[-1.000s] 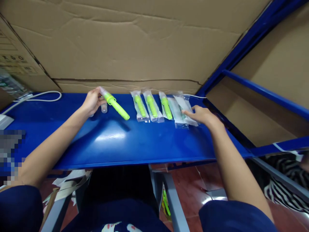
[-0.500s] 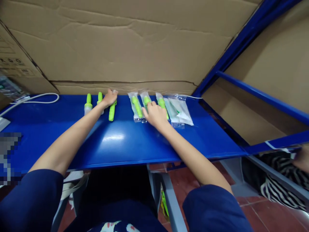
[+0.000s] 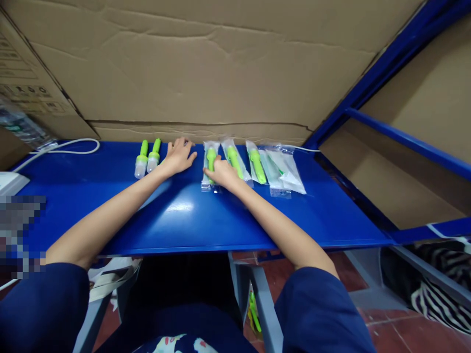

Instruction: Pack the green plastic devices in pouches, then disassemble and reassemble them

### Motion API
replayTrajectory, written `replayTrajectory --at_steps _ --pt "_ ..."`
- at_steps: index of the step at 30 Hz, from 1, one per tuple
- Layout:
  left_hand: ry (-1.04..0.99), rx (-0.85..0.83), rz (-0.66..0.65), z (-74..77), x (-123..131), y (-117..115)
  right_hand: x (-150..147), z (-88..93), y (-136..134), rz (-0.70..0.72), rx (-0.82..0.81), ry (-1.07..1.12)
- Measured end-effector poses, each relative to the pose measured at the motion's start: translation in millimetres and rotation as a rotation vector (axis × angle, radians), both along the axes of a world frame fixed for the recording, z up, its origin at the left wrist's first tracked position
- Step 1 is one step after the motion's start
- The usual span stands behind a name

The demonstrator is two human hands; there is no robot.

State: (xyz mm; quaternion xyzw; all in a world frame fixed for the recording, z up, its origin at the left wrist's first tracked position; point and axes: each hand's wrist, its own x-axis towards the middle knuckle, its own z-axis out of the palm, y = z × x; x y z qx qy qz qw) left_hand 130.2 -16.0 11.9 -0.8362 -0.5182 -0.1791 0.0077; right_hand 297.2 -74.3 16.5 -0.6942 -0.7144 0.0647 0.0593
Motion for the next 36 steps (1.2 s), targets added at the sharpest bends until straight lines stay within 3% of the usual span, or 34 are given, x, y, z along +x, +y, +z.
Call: replayTrajectory --at_steps 3,6,11,16,20,26,29,32,36 --pt "0.011 0.02 -0.116 0.0 4 -15 7 2.7 -4 0.067 -0.004 0.013" --pt "0.001 -0.015 -0.132 -3.3 4 -16 14 10.4 -13 0.141 -0.077 0.022" --pt "-0.097 -0.109 -0.174 -22.5 -8 12 14 26.8 -30 0.148 -0.287 0.036" --pt "-0.122 -0.084 -0.313 -38.0 -19 32 17 28.3 -31 0.149 -0.355 0.031" --pt "-0.063 -0.031 -0.343 -31.4 -20 27 26 25.8 -29 0.177 -0.394 0.074" --pt "0.278 0.17 -0.331 -18.5 -12 10 35 22.6 -29 0.192 -0.453 0.137" --pt "0.34 0.202 -0.313 -18.8 -9 7 37 19.0 -27 0.195 -0.471 0.15" --pt "0.219 0.15 -0.26 -23.1 -9 10 39 18.9 -25 0.188 -0.487 0.143" --pt "-0.137 0.047 -0.147 -30.0 -14 14 42 23.3 -23 0.232 -0.432 0.097"
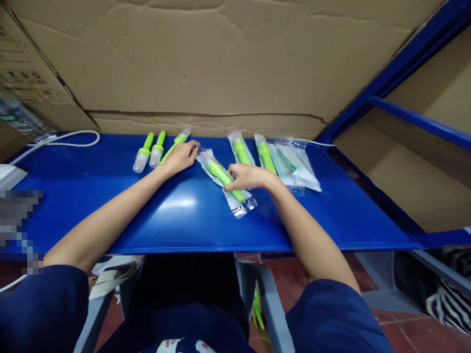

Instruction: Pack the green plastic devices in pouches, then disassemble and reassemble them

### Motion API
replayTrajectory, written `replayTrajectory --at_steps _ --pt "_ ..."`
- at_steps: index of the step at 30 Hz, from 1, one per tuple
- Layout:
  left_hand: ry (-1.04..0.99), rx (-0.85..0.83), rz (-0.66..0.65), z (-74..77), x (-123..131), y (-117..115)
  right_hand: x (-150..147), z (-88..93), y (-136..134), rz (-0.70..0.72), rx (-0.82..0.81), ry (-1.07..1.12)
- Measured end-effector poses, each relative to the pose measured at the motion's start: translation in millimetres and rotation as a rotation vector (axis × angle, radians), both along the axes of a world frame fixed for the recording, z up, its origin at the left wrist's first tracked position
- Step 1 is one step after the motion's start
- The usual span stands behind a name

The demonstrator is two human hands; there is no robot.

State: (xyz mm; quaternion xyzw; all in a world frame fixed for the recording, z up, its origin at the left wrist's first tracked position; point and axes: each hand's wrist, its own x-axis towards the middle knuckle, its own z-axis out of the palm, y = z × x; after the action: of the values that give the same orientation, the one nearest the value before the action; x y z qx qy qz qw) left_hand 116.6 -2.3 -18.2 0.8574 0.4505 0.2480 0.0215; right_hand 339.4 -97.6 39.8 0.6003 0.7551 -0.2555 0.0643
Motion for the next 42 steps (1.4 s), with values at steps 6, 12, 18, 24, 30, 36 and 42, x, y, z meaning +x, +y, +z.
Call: replayTrajectory --at_steps 6,12,18,24,30,36,42 --pt "-0.126 -0.03 0.045 5.5 -1 -8 8 5.1 0 0.04 -0.046 0.087" --pt "-0.066 -0.089 -0.02 7.8 1 -8 17 10.4 0 0.111 -0.004 0.075" --pt "-0.25 -0.091 -0.011 12.2 -5 -4 32 24.7 -2 0.058 0.229 -0.037" --pt "-0.127 0.117 -0.19 21.1 -1 -16 34 37.3 -7 0.052 0.244 -0.069" --pt "-0.212 -0.09 -0.09 10.6 0 -2 39 37.5 -6 0.083 0.277 -0.096" --pt "-0.266 -0.277 -0.339 12.2 -20 12 50 42.9 -4 0.018 0.383 -0.1" --pt "-0.254 -0.289 -0.387 25.5 -27 5 52 41.2 -2 0.026 0.452 -0.033"
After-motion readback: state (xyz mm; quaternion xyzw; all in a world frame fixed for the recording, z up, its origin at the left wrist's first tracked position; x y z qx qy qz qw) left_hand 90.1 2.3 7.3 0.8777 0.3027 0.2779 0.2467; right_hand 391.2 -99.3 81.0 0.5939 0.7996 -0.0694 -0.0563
